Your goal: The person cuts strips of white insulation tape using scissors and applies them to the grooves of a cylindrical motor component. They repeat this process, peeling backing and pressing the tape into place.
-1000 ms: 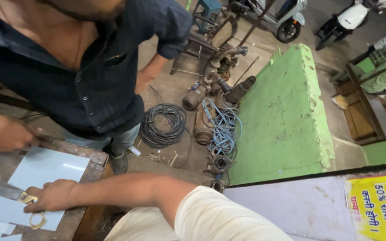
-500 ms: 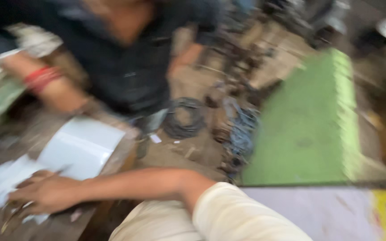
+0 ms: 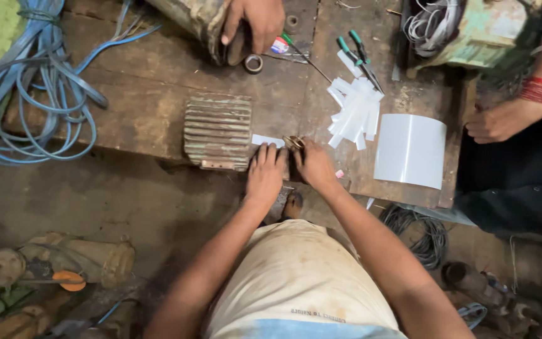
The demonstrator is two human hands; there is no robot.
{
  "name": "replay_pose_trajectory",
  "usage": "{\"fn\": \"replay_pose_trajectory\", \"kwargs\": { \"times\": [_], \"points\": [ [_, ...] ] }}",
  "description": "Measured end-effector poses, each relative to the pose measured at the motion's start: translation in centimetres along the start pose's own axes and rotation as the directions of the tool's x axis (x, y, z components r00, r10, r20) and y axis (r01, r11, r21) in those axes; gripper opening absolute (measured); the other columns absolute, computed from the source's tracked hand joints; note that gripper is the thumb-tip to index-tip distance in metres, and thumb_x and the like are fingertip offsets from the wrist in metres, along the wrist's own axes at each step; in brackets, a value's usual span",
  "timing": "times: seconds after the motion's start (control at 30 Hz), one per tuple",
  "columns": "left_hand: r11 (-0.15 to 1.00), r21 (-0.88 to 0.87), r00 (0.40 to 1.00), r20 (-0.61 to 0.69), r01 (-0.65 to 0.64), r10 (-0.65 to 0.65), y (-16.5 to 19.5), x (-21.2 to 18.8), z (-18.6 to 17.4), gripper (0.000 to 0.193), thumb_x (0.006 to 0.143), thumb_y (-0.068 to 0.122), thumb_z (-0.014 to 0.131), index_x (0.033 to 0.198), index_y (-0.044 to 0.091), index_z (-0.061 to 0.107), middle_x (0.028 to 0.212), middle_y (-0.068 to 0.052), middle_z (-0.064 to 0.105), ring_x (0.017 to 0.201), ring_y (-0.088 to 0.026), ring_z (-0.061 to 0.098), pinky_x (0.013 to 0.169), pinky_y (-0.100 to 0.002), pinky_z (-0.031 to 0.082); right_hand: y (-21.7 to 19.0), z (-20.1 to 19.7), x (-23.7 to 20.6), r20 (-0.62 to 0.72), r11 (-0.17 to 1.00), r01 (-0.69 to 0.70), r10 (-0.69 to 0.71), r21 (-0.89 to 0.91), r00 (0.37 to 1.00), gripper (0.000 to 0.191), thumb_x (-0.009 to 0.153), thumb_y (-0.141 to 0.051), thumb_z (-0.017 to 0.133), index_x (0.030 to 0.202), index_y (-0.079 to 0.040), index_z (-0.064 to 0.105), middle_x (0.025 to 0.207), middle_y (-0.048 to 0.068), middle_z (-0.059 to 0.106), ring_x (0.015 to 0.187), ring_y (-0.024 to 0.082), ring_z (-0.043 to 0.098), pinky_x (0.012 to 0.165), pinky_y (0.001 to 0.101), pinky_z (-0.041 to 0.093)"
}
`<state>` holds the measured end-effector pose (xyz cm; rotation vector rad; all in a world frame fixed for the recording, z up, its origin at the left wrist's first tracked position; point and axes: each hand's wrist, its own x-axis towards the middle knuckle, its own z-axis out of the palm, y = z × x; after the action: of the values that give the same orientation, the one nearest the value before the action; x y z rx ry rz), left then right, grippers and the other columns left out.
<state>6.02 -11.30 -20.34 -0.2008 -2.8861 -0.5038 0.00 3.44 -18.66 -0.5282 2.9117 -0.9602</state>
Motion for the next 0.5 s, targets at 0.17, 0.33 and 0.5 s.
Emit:
{"fn": "replay_pose_trajectory", "kwargs": {
  "times": [0.17,0.33,0.5],
  "points": [
    [0.998,0.047,0.998,0.045,-0.038,0.036,-2.1,0.1,-0.5,0.039,0.093,0.015,0.057,0.131,0.010,0.064,0.141,-0.016,0.056,0.139,-0.037,0.047,0.111,-0.047,0.042,-2.4,1.7,0.9,0.079,0.984,0.016,-0.002,-0.177,0.997,0.024,0.094,-0.017,0.057,0.116,-0.007,0.061,0.104,0.022,0.070,0.094,0.045,0.067,0.077,0.0541,0.053],
    [0.998,0.003,0.997,0.057,-0.060,0.060,-3.2,-0.1,-0.4,0.048,0.092,0.017,0.056,0.138,0.005,0.059,0.143,-0.018,0.053,0.141,-0.039,0.043,0.111,-0.049,0.041,-2.9,0.3,4.0,0.210,0.963,-0.107,0.161,-0.247,0.964,0.029,0.098,-0.032,0.058,0.115,-0.010,0.065,0.101,0.024,0.071,0.092,0.046,0.067,0.078,0.0552,0.052],
    [0.997,-0.042,0.989,0.127,-0.072,0.077,-4.1,-0.8,-1.4,0.057,0.087,0.007,0.054,0.144,0.005,0.055,0.150,-0.015,0.049,0.145,-0.039,0.037,0.100,-0.045,0.047,-3.5,0.5,5.2,0.285,0.957,-0.073,0.155,-0.280,0.946,0.034,0.095,-0.036,0.058,0.117,-0.012,0.069,0.097,0.024,0.072,0.091,0.046,0.067,0.077,0.0556,0.052]
  ]
}}
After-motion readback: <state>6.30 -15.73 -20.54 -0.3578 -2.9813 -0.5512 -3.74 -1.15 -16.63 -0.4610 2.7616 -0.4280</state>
